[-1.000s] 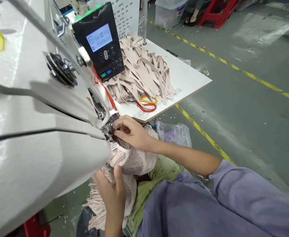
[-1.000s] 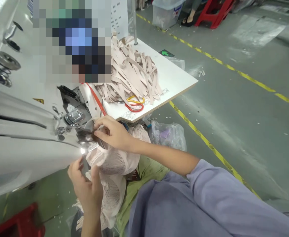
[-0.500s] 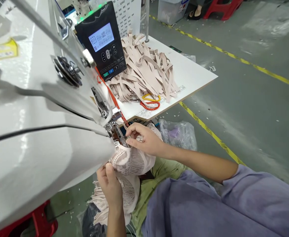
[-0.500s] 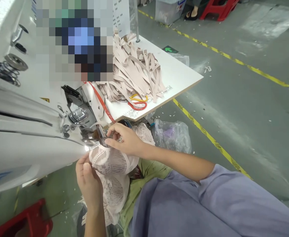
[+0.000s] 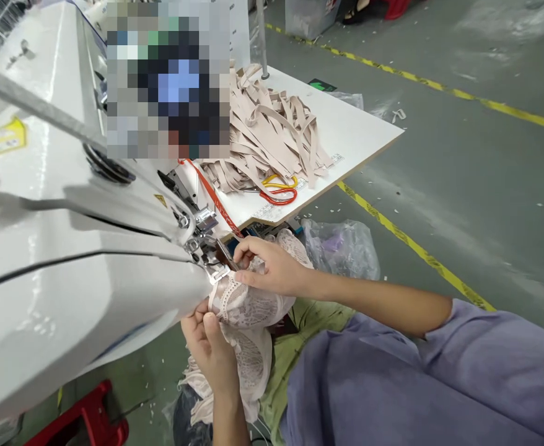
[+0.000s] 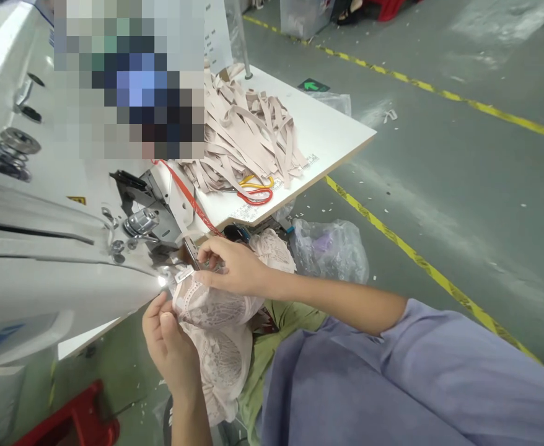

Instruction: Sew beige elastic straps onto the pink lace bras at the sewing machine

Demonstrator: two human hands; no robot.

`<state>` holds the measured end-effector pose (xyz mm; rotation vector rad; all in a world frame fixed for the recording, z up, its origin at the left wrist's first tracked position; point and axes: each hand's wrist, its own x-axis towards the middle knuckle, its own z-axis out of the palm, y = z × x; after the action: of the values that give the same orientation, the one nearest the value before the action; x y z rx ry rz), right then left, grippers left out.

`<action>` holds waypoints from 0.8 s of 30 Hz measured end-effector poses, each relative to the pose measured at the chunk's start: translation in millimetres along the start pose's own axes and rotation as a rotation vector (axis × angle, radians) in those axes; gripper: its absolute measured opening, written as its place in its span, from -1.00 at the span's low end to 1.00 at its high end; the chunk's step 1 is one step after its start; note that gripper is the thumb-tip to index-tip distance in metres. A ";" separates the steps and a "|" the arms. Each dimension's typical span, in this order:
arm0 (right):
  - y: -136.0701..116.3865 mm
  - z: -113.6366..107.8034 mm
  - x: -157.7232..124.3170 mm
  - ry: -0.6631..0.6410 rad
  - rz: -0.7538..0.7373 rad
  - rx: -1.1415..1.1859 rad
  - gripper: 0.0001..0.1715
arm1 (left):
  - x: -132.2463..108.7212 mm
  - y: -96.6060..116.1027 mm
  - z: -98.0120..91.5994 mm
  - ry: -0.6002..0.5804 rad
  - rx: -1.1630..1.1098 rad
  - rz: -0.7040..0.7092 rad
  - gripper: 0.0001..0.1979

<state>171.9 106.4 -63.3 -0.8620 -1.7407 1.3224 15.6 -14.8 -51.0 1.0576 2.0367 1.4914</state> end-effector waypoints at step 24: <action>-30.5 -24.6 -86.3 -0.166 0.110 0.125 -0.63 | -46.6 9.7 -3.7 -0.554 -0.439 -0.381 -0.46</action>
<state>232.5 35.9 -44.9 -0.8060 -1.7349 1.5979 45.7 -51.4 -45.9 0.7400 1.3495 1.1961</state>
